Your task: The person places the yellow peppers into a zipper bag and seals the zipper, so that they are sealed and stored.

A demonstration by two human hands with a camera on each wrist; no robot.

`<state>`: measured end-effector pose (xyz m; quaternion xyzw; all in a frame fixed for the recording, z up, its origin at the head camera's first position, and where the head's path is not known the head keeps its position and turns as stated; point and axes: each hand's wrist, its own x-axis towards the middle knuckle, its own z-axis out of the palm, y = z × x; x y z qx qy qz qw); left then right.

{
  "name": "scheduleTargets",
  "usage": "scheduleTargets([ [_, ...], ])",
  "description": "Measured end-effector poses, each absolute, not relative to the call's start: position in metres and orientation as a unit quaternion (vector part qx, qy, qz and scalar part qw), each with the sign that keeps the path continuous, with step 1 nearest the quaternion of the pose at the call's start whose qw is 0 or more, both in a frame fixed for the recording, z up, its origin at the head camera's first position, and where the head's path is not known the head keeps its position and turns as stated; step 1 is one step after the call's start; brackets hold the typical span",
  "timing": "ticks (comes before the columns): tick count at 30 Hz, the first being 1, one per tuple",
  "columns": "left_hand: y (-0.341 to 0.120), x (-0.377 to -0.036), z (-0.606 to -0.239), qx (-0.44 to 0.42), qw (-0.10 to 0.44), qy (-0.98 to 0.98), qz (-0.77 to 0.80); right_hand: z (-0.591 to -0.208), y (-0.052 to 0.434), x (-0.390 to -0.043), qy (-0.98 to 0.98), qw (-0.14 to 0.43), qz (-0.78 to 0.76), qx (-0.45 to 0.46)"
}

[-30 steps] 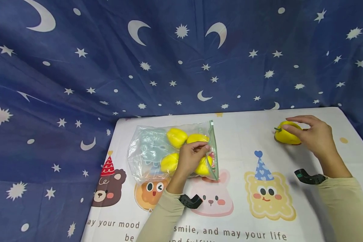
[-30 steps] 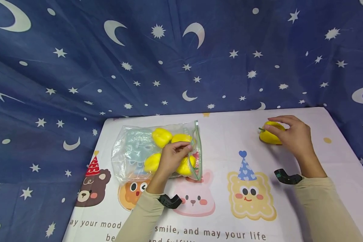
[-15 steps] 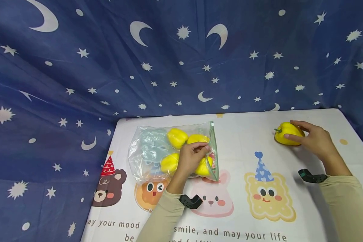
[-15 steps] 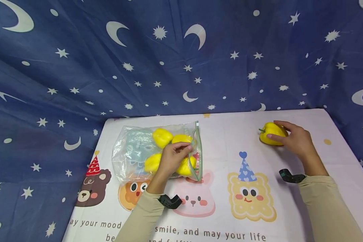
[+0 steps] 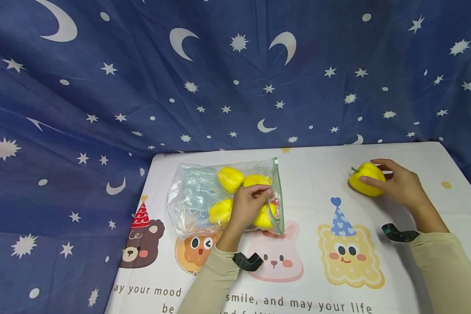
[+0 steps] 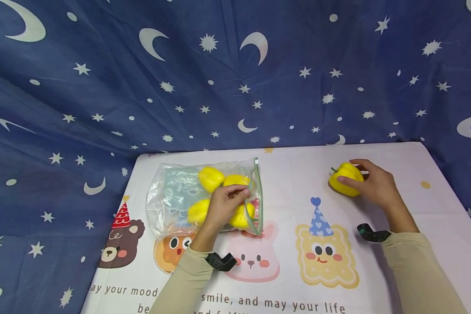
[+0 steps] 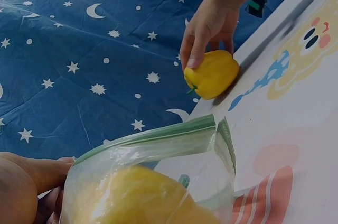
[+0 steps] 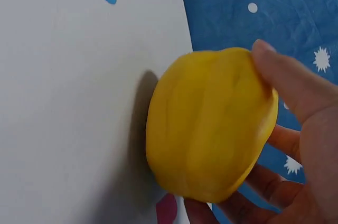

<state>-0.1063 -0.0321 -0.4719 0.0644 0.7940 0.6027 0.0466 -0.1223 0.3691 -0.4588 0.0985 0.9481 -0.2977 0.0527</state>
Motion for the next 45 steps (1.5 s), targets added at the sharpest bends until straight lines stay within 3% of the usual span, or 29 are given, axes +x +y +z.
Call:
scheduleTargets([
  [9,-0.032,-0.107,-0.474,0.065,0.048,0.792,0.605,-0.455,0.346,-0.12,0.941,0.046,-0.328,0.074],
  [14,-0.032,-0.107,-0.474,0.064,0.046,0.796,0.601,-0.454,0.328,-0.119,0.897,0.062,-0.429,0.086],
  [26,-0.032,-0.107,-0.474,0.065,0.045,0.793,0.604,-0.457,0.28,-0.12,0.773,0.167,-0.607,0.08],
  [38,-0.032,-0.108,-0.474,0.065,0.048,0.795,0.601,-0.467,0.247,-0.124,0.658,0.228,-0.716,0.044],
  [45,-0.032,-0.108,-0.474,0.071,0.044,0.796,0.599,-0.474,0.227,-0.124,0.64,0.233,-0.732,0.033],
])
